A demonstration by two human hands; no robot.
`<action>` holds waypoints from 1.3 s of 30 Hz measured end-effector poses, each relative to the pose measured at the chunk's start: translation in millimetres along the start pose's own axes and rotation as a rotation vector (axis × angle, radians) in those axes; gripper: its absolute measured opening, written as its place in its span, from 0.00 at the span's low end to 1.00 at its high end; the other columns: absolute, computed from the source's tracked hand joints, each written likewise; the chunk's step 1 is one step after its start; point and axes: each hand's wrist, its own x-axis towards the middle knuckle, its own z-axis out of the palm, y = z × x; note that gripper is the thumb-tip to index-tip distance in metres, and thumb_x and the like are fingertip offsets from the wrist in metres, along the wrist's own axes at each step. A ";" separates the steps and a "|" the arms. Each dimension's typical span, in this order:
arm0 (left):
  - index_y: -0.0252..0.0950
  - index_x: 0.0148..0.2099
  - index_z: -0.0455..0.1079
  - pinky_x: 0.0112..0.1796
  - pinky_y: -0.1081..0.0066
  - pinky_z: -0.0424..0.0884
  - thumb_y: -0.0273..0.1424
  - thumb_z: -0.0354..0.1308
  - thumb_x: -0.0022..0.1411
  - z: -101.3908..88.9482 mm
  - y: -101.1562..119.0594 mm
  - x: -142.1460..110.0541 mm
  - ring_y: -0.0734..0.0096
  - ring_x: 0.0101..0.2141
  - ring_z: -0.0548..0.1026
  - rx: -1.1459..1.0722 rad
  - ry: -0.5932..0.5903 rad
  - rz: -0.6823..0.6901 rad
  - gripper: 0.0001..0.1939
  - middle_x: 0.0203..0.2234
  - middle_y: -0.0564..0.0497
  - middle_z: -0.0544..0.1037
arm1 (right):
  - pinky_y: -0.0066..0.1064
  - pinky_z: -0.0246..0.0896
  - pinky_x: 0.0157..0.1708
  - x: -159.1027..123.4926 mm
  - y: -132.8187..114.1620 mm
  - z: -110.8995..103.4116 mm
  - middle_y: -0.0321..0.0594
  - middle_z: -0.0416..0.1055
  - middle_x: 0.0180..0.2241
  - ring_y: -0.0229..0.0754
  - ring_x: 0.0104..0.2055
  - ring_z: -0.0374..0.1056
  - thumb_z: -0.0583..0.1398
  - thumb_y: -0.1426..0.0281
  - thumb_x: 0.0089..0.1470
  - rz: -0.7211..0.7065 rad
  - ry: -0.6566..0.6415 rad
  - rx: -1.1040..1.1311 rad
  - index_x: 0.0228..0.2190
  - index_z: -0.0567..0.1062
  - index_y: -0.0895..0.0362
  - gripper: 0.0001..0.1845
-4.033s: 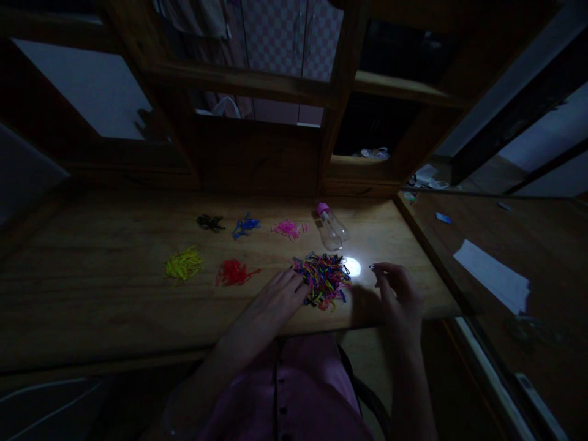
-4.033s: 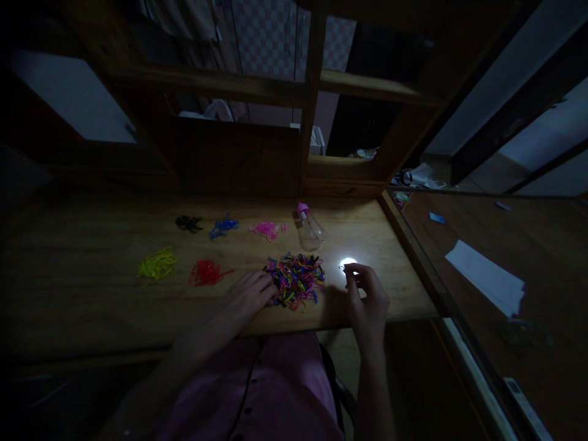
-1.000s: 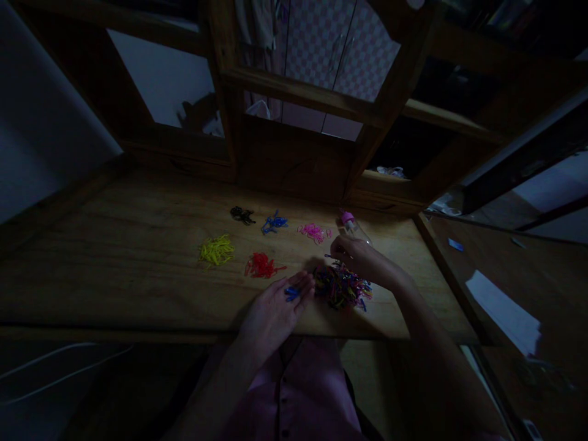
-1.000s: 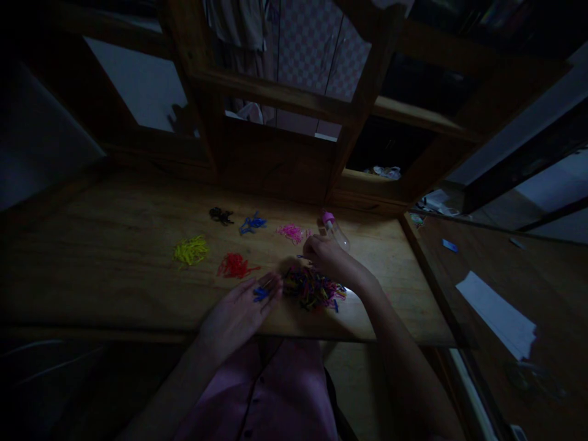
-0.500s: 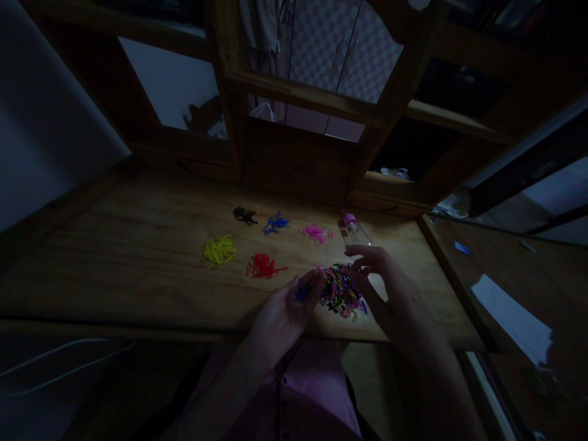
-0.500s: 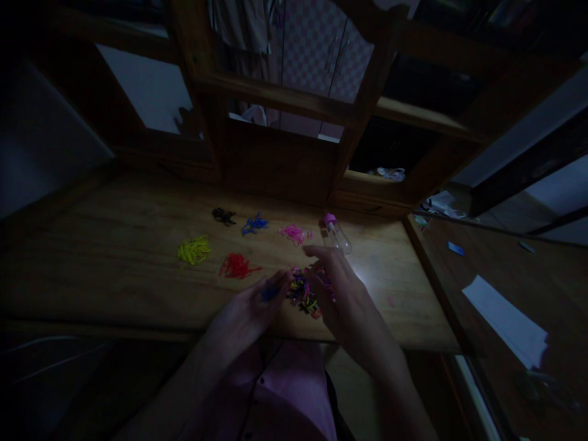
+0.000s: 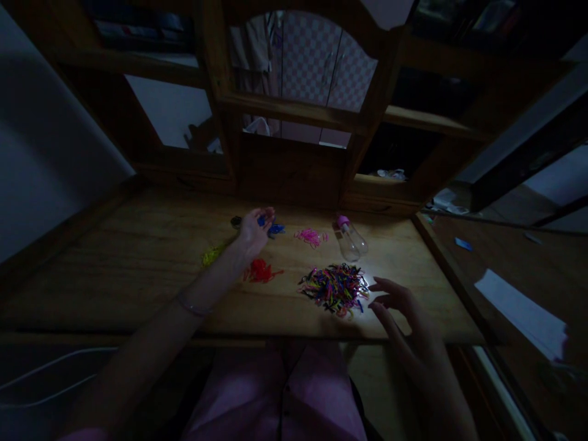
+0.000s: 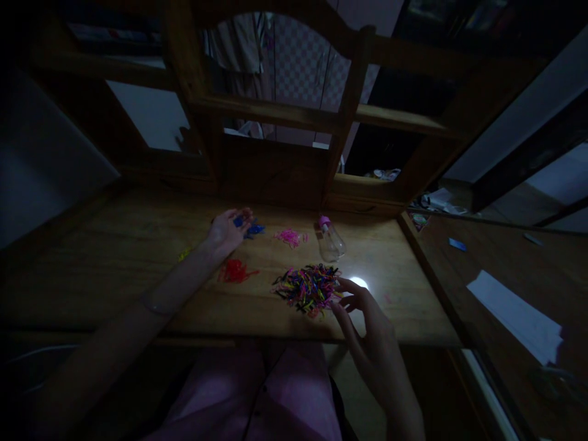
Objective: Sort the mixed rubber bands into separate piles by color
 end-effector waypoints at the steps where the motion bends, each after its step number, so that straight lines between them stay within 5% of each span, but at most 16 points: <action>1: 0.34 0.29 0.69 0.41 0.72 0.71 0.26 0.46 0.62 -0.5 -2.8 3.6 0.73 0.34 0.74 0.048 -0.015 0.043 0.13 0.28 0.48 0.76 | 0.36 0.67 0.43 -2.0 0.1 -0.7 0.42 0.69 0.48 0.44 0.44 0.69 0.55 0.62 0.62 0.011 0.004 0.003 0.55 0.64 0.49 0.20; 8: 0.33 0.36 0.75 0.40 0.67 0.70 0.42 0.46 0.65 -19.4 -10.7 26.2 0.62 0.41 0.75 0.586 -0.159 0.160 0.21 0.40 0.43 0.78 | 0.35 0.68 0.40 -8.6 4.4 -5.6 0.43 0.71 0.46 0.45 0.42 0.70 0.55 0.61 0.61 0.013 0.048 -0.005 0.53 0.66 0.50 0.20; 16: 0.36 0.42 0.75 0.50 0.63 0.64 0.54 0.41 0.64 -26.1 -25.9 38.5 0.59 0.47 0.74 1.018 -0.177 0.518 0.31 0.42 0.42 0.79 | 0.35 0.64 0.45 -12.9 8.7 -3.9 0.40 0.69 0.47 0.43 0.45 0.68 0.55 0.63 0.62 -0.013 -0.014 0.004 0.54 0.63 0.48 0.19; 27: 0.32 0.27 0.72 0.29 0.69 0.70 0.57 0.37 0.62 -21.3 -32.8 49.8 0.67 0.23 0.76 0.660 -0.310 0.370 0.37 0.24 0.42 0.79 | 0.34 0.65 0.43 -25.2 14.5 -8.4 0.39 0.70 0.45 0.43 0.44 0.69 0.55 0.62 0.62 -0.005 -0.017 -0.034 0.54 0.64 0.48 0.19; 34: 0.34 0.25 0.69 0.28 0.71 0.70 0.56 0.32 0.63 -4.7 -31.8 50.3 0.67 0.24 0.76 0.474 -0.086 0.444 0.36 0.22 0.43 0.78 | 0.31 0.65 0.42 -27.9 4.0 -7.9 0.39 0.72 0.44 0.43 0.44 0.70 0.55 0.63 0.62 -0.034 0.035 -0.009 0.52 0.67 0.49 0.17; 39: 0.34 0.27 0.68 0.34 0.70 0.72 0.46 0.32 0.66 7.5 -3.8 39.5 0.71 0.26 0.76 0.238 -0.030 0.482 0.31 0.25 0.45 0.78 | 0.30 0.66 0.39 -35.1 9.4 -13.3 0.39 0.74 0.40 0.42 0.40 0.72 0.55 0.63 0.61 -0.012 0.127 0.011 0.47 0.71 0.51 0.14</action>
